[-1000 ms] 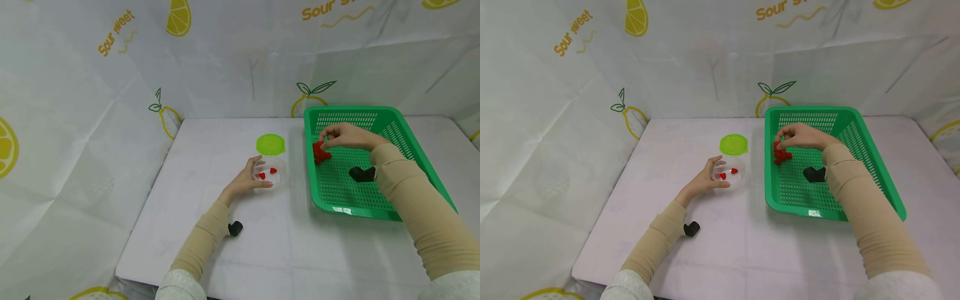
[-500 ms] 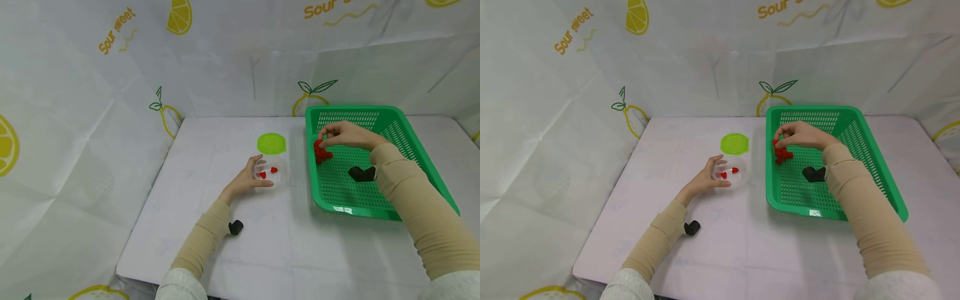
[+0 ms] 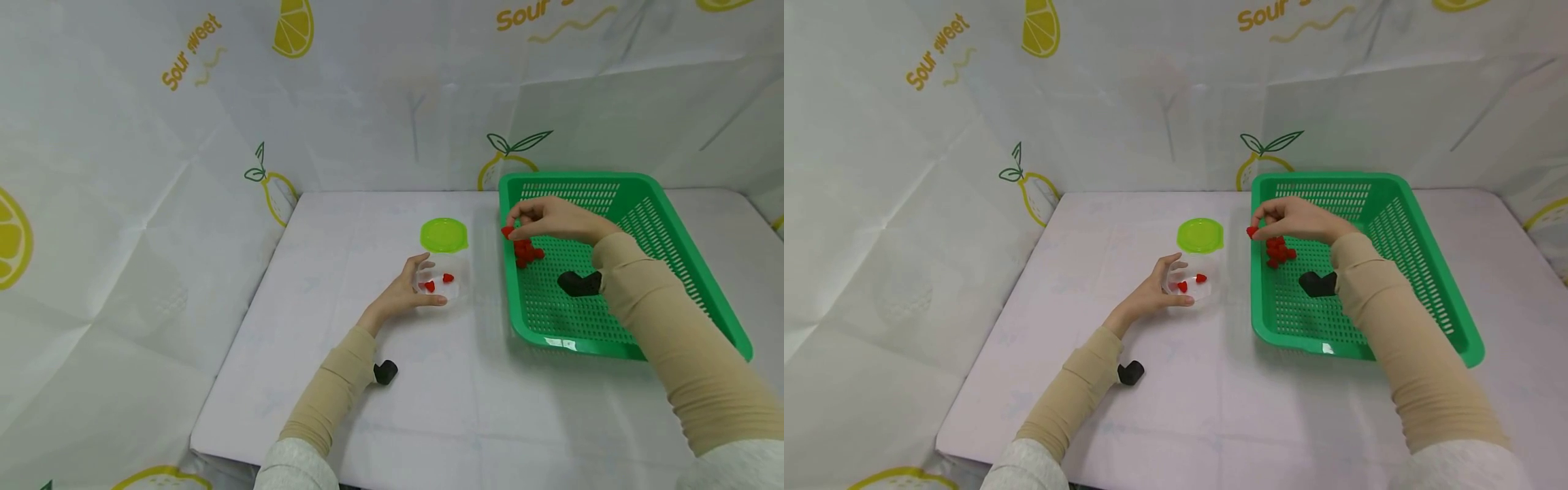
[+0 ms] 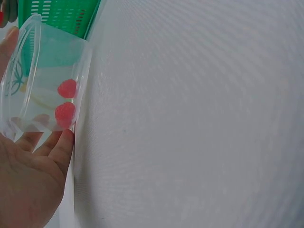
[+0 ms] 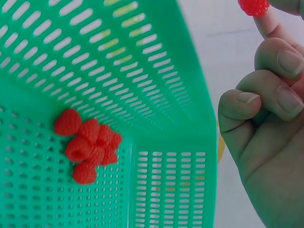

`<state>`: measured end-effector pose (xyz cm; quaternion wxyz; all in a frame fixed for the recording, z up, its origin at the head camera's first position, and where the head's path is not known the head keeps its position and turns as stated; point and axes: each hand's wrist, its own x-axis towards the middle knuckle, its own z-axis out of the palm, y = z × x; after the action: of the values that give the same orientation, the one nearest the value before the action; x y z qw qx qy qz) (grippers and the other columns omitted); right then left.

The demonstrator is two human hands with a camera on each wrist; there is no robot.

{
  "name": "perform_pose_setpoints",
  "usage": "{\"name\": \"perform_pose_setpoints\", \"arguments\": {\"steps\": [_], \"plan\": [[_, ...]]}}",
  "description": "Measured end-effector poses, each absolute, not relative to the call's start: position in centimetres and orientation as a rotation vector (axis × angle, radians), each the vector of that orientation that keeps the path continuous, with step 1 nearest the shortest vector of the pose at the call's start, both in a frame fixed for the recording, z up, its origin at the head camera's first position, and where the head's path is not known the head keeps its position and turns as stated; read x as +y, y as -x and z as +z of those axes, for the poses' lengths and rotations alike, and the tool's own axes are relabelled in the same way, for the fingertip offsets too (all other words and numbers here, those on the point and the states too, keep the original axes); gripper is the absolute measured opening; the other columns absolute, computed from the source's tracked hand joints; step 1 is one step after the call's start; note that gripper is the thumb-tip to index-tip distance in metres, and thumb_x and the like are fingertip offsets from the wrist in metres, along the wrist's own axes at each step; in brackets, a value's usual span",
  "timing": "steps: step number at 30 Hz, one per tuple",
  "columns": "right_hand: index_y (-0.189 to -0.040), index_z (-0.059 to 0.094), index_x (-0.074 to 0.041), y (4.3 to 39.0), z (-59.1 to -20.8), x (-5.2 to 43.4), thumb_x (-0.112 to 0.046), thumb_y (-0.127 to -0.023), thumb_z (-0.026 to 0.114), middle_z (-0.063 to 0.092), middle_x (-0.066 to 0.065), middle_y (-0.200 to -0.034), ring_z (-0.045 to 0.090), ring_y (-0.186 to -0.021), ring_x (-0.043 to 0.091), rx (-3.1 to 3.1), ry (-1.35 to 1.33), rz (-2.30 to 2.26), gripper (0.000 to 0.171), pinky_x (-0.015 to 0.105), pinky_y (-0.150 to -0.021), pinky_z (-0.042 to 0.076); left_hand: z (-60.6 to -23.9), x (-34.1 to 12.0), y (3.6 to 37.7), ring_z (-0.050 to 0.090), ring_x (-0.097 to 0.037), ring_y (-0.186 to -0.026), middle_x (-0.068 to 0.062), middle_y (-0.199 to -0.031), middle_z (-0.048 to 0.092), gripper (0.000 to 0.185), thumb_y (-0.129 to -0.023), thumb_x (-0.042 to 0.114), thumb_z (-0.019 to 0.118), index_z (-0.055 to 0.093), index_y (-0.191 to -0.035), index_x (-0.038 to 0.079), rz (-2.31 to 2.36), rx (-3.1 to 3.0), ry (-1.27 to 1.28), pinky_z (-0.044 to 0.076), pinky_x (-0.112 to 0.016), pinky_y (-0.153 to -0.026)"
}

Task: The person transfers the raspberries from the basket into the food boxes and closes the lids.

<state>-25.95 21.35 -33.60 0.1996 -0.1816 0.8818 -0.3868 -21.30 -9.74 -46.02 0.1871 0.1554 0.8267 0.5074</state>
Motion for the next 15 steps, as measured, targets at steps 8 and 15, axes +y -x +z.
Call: {"name": "perform_pose_setpoints", "arguments": {"steps": [8,15], "plan": [[-0.102,0.06,-0.01,26.0,-32.9,19.5,-0.033,-0.083,0.069,0.04,0.0,-0.063,0.043,-0.066,0.012,2.423,0.499,-1.102,0.031,0.032,-0.071,0.041,-46.0,-9.7,21.3,0.036,-0.013,-0.134,0.014,-0.145,0.035,0.097,-0.071,0.039,0.079,0.016,-0.145,0.032,1.433,2.33,-0.439,0.04,-0.041,-0.103],[-0.101,0.06,-0.007,26.0,-32.7,17.6,-0.028,-0.084,0.069,0.038,-0.001,-0.062,0.041,-0.063,0.013,2.365,0.528,-1.139,0.029,0.032,-0.067,0.04,-45.9,-9.7,21.2,0.036,-0.012,-0.133,0.015,-0.144,0.036,0.099,-0.07,0.04,0.08,0.017,-0.146,0.031,1.441,2.322,-0.428,0.039,-0.04,-0.102]]}}
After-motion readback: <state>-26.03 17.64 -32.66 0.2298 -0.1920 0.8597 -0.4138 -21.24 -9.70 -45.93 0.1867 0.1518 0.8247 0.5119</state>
